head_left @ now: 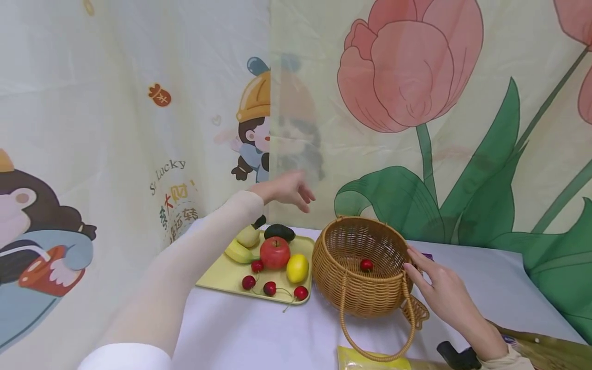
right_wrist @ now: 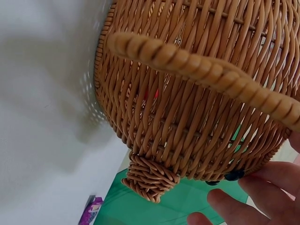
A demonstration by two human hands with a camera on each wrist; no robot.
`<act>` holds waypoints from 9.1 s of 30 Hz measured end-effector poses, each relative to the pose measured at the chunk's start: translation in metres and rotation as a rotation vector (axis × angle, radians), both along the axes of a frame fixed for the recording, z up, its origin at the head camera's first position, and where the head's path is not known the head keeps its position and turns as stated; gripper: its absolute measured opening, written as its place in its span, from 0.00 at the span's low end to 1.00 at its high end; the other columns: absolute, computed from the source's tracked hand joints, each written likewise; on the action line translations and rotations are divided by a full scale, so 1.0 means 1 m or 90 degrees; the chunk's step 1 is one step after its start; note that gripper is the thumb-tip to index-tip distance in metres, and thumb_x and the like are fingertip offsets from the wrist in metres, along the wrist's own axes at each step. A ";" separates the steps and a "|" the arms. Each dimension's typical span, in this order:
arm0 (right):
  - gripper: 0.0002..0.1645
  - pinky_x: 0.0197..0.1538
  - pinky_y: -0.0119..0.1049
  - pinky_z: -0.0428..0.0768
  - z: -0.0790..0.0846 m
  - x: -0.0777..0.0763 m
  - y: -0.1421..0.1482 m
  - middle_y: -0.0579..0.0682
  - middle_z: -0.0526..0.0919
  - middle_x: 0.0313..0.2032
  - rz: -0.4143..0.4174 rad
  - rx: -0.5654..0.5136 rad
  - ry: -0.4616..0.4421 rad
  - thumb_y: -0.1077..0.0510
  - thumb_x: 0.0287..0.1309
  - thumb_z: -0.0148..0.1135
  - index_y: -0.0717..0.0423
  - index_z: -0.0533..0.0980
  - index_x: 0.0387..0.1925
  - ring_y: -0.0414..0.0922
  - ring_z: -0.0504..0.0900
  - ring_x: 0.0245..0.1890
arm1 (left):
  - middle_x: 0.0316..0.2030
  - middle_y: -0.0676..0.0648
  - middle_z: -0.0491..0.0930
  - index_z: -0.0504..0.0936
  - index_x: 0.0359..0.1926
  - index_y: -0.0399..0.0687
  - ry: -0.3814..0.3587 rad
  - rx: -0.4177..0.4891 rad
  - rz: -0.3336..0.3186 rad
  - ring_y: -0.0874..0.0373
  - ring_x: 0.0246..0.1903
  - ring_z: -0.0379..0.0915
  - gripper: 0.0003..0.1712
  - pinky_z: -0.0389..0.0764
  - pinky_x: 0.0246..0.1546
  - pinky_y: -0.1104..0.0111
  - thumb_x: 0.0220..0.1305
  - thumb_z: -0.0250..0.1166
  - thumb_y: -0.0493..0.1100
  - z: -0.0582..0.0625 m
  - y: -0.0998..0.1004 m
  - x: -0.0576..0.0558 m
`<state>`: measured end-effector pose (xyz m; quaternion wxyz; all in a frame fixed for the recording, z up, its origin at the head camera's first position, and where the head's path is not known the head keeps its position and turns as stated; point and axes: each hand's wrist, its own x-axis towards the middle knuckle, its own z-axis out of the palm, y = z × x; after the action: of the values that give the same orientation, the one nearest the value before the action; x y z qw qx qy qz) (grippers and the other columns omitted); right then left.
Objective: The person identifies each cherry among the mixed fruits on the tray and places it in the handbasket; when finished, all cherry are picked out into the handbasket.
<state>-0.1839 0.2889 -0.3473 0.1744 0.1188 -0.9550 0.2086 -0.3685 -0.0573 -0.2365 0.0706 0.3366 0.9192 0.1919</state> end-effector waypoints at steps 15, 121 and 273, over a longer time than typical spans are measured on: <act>0.34 0.52 0.64 0.71 0.000 0.001 0.001 0.64 0.67 0.65 0.010 0.003 0.012 0.44 0.70 0.44 0.63 0.62 0.67 0.66 0.71 0.59 | 0.46 0.46 0.85 0.84 0.49 0.46 -0.040 0.051 0.132 0.50 0.48 0.80 0.22 0.81 0.47 0.60 0.51 0.72 0.46 -0.058 -0.153 0.056; 0.35 0.54 0.64 0.70 -0.002 0.000 0.000 0.62 0.66 0.66 -0.012 0.000 -0.007 0.42 0.70 0.42 0.61 0.61 0.68 0.66 0.70 0.60 | 0.41 0.60 0.86 0.85 0.46 0.63 0.123 -0.054 -0.108 0.63 0.28 0.77 0.16 0.74 0.32 0.71 0.54 0.71 0.49 0.013 0.002 0.046; 0.34 0.55 0.64 0.69 -0.003 0.002 0.000 0.63 0.66 0.66 -0.007 0.004 0.011 0.42 0.71 0.42 0.62 0.62 0.67 0.66 0.70 0.60 | 0.45 0.50 0.85 0.86 0.46 0.53 -0.010 -0.055 0.118 0.51 0.53 0.78 0.19 0.76 0.55 0.55 0.50 0.73 0.45 -0.057 -0.141 0.065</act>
<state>-0.1823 0.2888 -0.3507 0.1832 0.1157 -0.9548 0.2032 -0.3035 -0.1979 -0.2938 0.0740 0.2454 0.9532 0.1602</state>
